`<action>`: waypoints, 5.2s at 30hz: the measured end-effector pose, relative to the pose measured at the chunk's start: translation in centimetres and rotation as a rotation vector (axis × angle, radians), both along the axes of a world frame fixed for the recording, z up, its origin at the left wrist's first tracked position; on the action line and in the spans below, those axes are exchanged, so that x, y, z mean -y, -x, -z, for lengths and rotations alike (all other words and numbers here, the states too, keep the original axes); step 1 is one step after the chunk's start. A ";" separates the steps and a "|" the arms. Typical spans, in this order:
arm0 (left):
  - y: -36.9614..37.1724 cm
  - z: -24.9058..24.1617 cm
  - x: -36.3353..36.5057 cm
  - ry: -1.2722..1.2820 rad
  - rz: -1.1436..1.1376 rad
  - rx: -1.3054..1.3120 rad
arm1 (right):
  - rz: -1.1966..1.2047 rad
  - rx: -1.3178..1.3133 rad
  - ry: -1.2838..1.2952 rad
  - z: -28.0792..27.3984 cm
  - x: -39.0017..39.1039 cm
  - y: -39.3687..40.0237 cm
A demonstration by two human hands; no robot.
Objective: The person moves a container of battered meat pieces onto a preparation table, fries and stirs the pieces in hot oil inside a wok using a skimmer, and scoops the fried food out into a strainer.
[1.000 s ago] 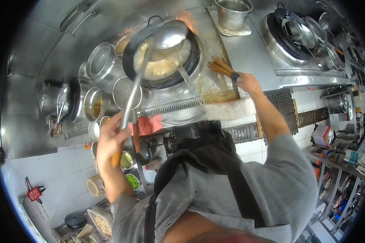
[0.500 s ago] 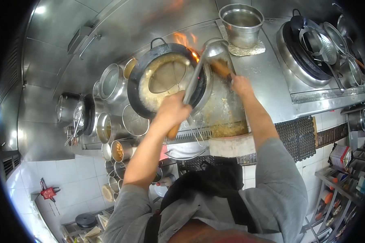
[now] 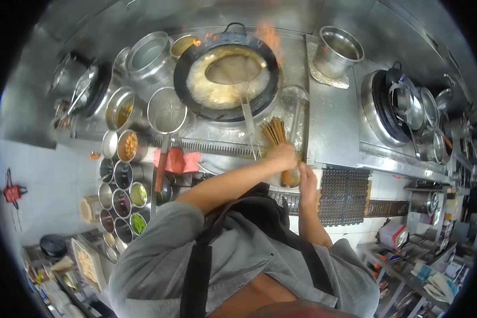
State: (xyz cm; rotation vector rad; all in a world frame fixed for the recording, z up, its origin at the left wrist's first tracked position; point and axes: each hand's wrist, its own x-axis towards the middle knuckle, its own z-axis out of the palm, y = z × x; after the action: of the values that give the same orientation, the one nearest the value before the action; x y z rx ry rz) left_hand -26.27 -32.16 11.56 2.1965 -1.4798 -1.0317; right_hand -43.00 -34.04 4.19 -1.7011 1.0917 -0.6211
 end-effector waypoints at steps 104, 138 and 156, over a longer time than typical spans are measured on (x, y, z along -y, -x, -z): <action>-9.5 26.7 -43.8 -0.253 -0.655 -0.051 | -0.267 0.250 -0.633 -7.0 -1.1 -22.6; -8.2 33.5 -60.4 -0.218 -0.350 0.139 | -0.479 -0.453 0.559 -16.3 -5.3 -8.1; -16.7 -2.6 -19.8 0.700 -0.284 0.416 | -0.338 -0.364 0.855 -14.4 5.6 -17.8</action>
State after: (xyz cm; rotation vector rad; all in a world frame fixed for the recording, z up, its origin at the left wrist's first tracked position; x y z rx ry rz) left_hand -9.61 -12.32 14.19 2.0477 -1.3384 0.0602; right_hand -25.23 -39.61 18.56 -2.7540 0.7741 -0.6113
